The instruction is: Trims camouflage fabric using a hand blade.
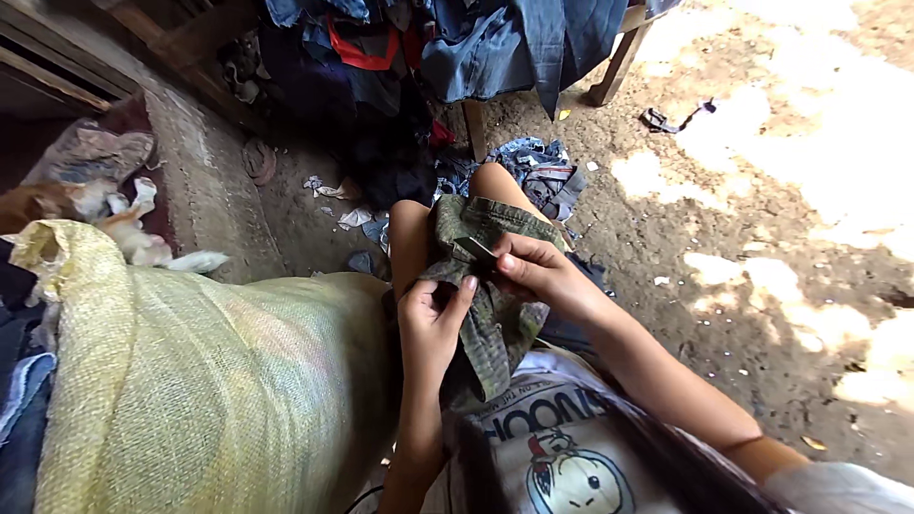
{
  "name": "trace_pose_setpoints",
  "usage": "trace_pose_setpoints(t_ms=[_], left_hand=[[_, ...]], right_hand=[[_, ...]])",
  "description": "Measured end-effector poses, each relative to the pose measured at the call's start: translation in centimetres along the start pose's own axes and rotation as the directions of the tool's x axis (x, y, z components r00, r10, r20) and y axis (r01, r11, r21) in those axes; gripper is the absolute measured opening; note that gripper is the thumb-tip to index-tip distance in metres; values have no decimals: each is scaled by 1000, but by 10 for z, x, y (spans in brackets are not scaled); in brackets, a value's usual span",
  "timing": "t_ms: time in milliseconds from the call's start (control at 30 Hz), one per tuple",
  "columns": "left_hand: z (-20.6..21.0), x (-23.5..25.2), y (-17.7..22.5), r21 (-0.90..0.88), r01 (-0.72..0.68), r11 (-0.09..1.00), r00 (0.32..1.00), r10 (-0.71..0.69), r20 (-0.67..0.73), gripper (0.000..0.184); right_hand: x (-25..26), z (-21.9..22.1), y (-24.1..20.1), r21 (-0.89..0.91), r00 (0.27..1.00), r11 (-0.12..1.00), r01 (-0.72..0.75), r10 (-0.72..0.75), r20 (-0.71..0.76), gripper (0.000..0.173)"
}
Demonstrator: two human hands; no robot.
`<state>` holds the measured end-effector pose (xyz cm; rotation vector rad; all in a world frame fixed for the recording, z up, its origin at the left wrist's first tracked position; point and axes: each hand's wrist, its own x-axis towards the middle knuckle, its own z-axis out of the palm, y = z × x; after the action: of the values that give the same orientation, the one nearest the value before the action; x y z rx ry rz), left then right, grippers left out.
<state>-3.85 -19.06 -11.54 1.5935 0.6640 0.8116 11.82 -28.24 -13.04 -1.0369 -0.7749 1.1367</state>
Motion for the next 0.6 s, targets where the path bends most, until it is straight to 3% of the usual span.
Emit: trace_pose_setpoints(t_ms=[300,433,600], left_hand=[[11,2,4,175,-60,983,986,85,-141,8],[7,3,10,244,-15,970,981,61,-183,9],[5,4,9,170,34,985,987,-7,-160,8]], right_hand=[[4,0,4,-158,984,972,175,-175,11,15],[2,4,7,-225,980,954,200,-200,23,17],[-1,8,18,-310,957,912,269,-289,-20,19]])
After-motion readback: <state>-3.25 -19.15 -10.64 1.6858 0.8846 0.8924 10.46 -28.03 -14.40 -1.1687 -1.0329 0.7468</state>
